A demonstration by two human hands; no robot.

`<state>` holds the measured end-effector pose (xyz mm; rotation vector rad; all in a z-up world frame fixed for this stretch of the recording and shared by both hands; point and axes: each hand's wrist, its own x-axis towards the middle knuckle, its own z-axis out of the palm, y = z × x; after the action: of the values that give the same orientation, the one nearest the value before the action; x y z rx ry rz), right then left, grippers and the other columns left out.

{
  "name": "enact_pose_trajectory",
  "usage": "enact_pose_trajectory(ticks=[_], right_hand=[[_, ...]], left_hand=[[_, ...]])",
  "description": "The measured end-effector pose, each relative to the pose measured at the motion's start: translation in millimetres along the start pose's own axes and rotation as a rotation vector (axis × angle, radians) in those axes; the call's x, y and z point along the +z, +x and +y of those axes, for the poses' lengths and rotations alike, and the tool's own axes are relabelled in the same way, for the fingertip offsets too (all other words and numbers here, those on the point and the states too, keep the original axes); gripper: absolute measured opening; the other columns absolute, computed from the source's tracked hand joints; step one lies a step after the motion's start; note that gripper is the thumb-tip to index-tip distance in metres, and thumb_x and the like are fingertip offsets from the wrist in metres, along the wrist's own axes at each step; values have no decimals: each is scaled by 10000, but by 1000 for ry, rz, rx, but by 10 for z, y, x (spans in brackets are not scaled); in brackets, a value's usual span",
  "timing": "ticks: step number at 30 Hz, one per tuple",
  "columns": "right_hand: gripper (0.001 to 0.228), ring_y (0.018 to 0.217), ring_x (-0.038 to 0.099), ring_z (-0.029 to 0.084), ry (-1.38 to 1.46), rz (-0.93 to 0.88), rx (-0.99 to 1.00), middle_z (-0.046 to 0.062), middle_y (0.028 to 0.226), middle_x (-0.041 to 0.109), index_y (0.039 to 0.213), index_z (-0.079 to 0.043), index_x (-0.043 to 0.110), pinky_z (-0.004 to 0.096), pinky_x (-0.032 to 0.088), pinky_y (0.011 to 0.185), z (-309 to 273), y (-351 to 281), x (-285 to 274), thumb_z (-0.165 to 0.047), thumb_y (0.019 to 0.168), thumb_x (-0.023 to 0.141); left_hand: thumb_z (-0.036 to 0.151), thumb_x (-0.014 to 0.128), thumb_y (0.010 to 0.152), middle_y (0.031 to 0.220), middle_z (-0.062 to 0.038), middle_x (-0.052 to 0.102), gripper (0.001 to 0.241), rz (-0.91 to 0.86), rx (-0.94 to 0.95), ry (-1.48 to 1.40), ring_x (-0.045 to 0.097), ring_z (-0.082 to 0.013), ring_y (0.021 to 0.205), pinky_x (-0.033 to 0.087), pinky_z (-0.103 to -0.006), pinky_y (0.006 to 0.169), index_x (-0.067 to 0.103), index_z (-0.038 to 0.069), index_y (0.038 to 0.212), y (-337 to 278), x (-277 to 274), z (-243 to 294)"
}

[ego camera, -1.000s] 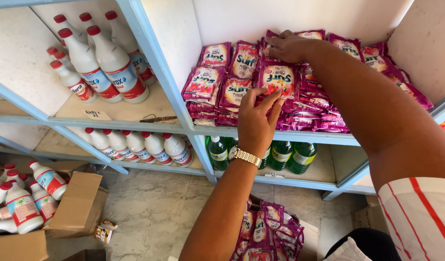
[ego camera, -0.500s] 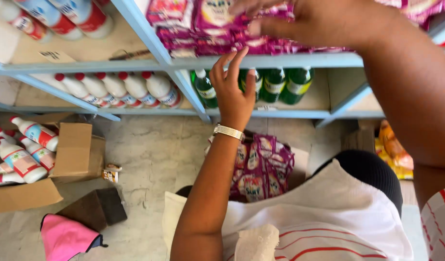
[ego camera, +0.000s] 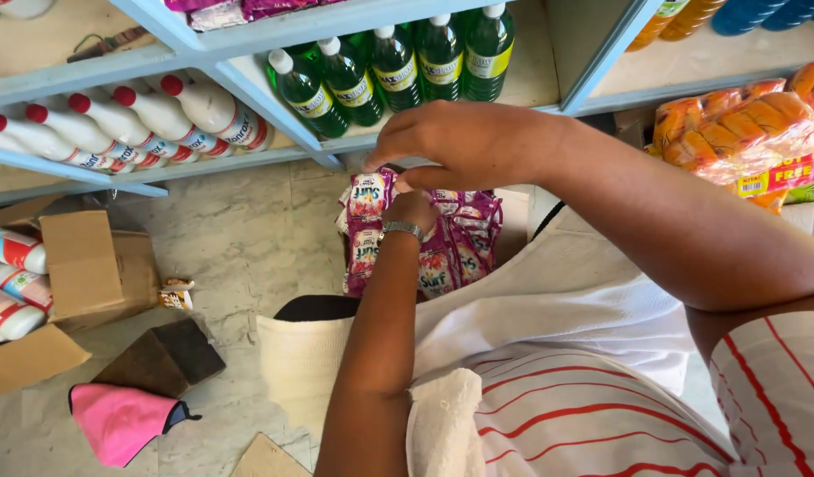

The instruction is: Organizing and stocking laundry detergent sachets on a grocery store shelf.

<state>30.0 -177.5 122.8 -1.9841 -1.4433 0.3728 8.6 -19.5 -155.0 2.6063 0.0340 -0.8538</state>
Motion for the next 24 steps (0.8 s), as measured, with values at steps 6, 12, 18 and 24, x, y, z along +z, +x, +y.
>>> enact_pose_trajectory(ticks=[6,12,18,24], right_hand=[[432,1110,646,346,50,-8,125,128,1242,660,1336,-131,642,444,514,917,103,-63,320,-195,912,700],[450,1142,633,340,22,-100,280,126,1263,657,1335,-160,636,454,500,970,693,-292,708,-199,891,706],[523,1190,607,348,-95,-206,444,148,1261,653,1409,-221,581,461,487,1018,988,-387,804,-211,899,693],[600,1225,600,334,-160,-283,629,137,1327,625,1468,-246,510,455,494,1015,1082,-437,780,-258,899,700]], left_hand=[[226,689,928,1424,-174,506,557,7,-55,-24,547,-344,1264,465,-466,1045,441,189,1425,67,274,-169],[60,673,888,1590,-201,305,873,94,-3,-104,441,-392,1374,417,-461,1118,204,189,1612,548,856,-653],[-13,612,909,1606,-134,392,798,213,164,-185,476,-366,1394,448,-447,1125,316,249,1602,615,884,-722],[29,608,977,1590,-133,393,660,268,168,-262,477,-349,1391,446,-446,1118,430,300,1551,617,838,-705]])
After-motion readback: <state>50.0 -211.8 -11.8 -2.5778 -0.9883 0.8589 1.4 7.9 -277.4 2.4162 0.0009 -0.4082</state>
